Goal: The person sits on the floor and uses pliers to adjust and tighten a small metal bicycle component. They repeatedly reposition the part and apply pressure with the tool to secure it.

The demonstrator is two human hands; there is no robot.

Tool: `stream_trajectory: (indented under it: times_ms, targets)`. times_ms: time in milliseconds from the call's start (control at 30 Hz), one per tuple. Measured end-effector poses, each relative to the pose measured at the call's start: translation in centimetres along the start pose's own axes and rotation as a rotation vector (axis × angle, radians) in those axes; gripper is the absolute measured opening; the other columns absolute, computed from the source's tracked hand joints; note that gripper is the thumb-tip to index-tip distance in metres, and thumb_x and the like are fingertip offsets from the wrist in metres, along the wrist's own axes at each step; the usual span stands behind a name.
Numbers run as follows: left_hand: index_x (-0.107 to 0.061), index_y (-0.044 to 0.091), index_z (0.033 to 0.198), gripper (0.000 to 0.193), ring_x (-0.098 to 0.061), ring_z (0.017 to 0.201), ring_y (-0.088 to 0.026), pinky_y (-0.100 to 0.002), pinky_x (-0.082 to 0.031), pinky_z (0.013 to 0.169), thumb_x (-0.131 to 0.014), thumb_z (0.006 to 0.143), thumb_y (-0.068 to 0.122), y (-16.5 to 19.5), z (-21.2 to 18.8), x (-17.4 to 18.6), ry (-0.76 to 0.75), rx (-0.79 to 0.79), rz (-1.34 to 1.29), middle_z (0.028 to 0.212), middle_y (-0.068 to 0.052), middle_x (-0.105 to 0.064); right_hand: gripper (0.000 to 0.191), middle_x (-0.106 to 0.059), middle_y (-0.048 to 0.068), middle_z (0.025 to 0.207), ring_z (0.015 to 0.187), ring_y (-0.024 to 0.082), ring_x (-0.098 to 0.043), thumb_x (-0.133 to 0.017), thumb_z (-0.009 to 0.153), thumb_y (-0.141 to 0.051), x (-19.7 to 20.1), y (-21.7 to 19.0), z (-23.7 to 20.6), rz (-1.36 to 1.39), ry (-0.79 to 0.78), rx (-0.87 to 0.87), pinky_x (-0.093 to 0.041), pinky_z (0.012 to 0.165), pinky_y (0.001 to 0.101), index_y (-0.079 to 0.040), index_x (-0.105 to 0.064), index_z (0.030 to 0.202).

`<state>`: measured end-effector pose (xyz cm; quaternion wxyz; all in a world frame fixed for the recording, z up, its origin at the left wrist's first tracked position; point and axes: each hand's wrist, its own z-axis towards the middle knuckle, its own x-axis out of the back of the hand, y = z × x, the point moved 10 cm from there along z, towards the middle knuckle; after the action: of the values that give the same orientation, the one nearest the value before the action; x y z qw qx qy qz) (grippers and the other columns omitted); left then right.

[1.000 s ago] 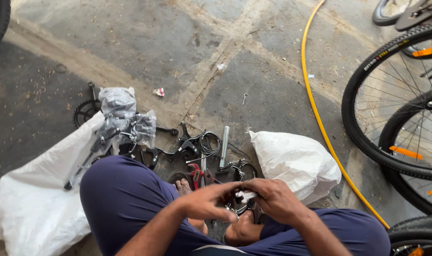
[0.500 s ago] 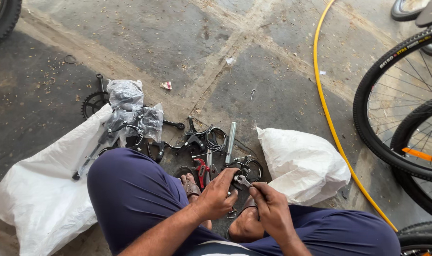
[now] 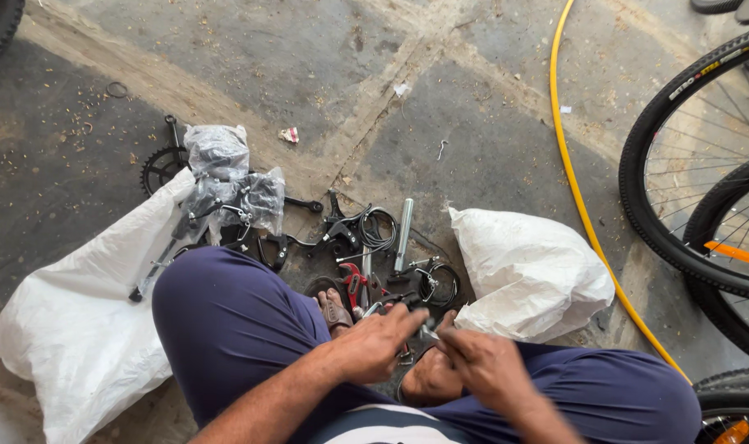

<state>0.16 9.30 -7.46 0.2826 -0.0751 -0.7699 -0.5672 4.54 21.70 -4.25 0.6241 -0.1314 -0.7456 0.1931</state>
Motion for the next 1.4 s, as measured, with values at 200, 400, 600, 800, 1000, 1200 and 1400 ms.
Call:
stream_trajectory:
  times_ms: [200, 400, 600, 800, 1000, 1200, 1400]
  targets:
    - [-0.027, 0.006, 0.157, 0.091, -0.05, 0.136, -0.041, -0.045, -0.043, 0.11, -0.07, 0.077, 0.008, 1.2, 0.6, 0.3, 0.113, -0.066, -0.301, 0.147, -0.026, -0.048, 0.016, -0.068, 0.01, 0.089, 0.079, 0.034, -0.069, -0.066, 0.086, -0.008, 7.7, -0.6, 0.5, 0.171, 0.121, -0.052, -0.054, 0.065, 0.0433, -0.007, -0.068, 0.102]
    - [-0.03, 0.008, 0.157, 0.092, -0.062, 0.125, -0.032, -0.038, -0.048, 0.105, -0.068, 0.074, 0.009, 0.6, 0.8, 0.6, 0.099, -0.027, -0.472, 0.134, -0.022, -0.061, 0.024, -0.068, 0.006, 0.086, 0.071, 0.031, -0.07, -0.083, 0.073, -0.015, 6.0, -5.4, 2.1, 0.012, 0.312, 0.012, -0.054, 0.063, 0.0409, -0.012, -0.073, 0.094]
    - [-0.039, 0.006, 0.151, 0.081, -0.063, 0.116, -0.021, -0.032, -0.05, 0.099, -0.07, 0.077, 0.008, -0.7, 1.2, 0.3, 0.182, 0.053, -0.847, 0.126, -0.013, -0.066, 0.036, -0.069, 0.011, 0.112, 0.094, 0.026, -0.072, -0.068, 0.084, -0.001, 4.4, -2.7, 1.4, 0.318, 0.36, 0.022, -0.056, 0.077, 0.0305, -0.006, -0.072, 0.119]
    - [-0.045, 0.003, 0.144, 0.07, -0.059, 0.12, -0.019, -0.031, -0.049, 0.101, -0.074, 0.081, 0.003, -2.0, 1.2, 2.0, 0.383, 0.098, -0.827, 0.129, -0.009, -0.06, 0.025, -0.075, 0.014, 0.108, 0.096, 0.015, -0.066, -0.065, 0.104, -0.01, -3.8, 4.1, 1.5, 1.234, 0.304, -0.455, -0.051, 0.081, 0.0285, 0.003, -0.072, 0.124]
    - [-0.039, 0.005, 0.148, 0.072, -0.057, 0.121, -0.017, -0.03, -0.048, 0.102, -0.07, 0.083, 0.007, -1.0, 1.4, 1.6, 0.271, -0.006, -1.179, 0.129, -0.008, -0.061, 0.038, -0.074, 0.008, 0.108, 0.098, 0.014, -0.071, -0.074, 0.084, 0.002, -4.7, 3.6, 2.2, 1.377, 0.266, -0.341, -0.059, 0.088, 0.0292, -0.001, -0.066, 0.121]
    - [-0.055, 0.005, 0.141, 0.044, -0.061, 0.097, -0.013, -0.027, -0.053, 0.083, -0.056, 0.106, 0.031, -1.2, 1.6, 1.4, 0.219, 0.02, -1.617, 0.114, -0.006, -0.067, 0.034, -0.075, 0.01, 0.108, 0.098, 0.014, -0.068, -0.071, 0.091, 0.003, -2.3, 3.8, 2.3, 1.374, 0.315, -0.289, -0.055, 0.087, 0.0268, 0.004, -0.07, 0.125]
    - [-0.063, 0.009, 0.134, 0.042, -0.062, 0.079, -0.009, -0.024, -0.05, 0.063, -0.056, 0.104, 0.037, -1.9, 1.5, 1.1, 0.235, 0.084, -1.589, 0.096, -0.002, -0.068, 0.03, -0.072, 0.009, 0.112, 0.099, 0.01, -0.069, -0.072, 0.09, 0.003, -0.8, 1.3, 3.0, 1.272, 0.302, -0.197, -0.057, 0.086, 0.0246, 0.002, -0.07, 0.12]
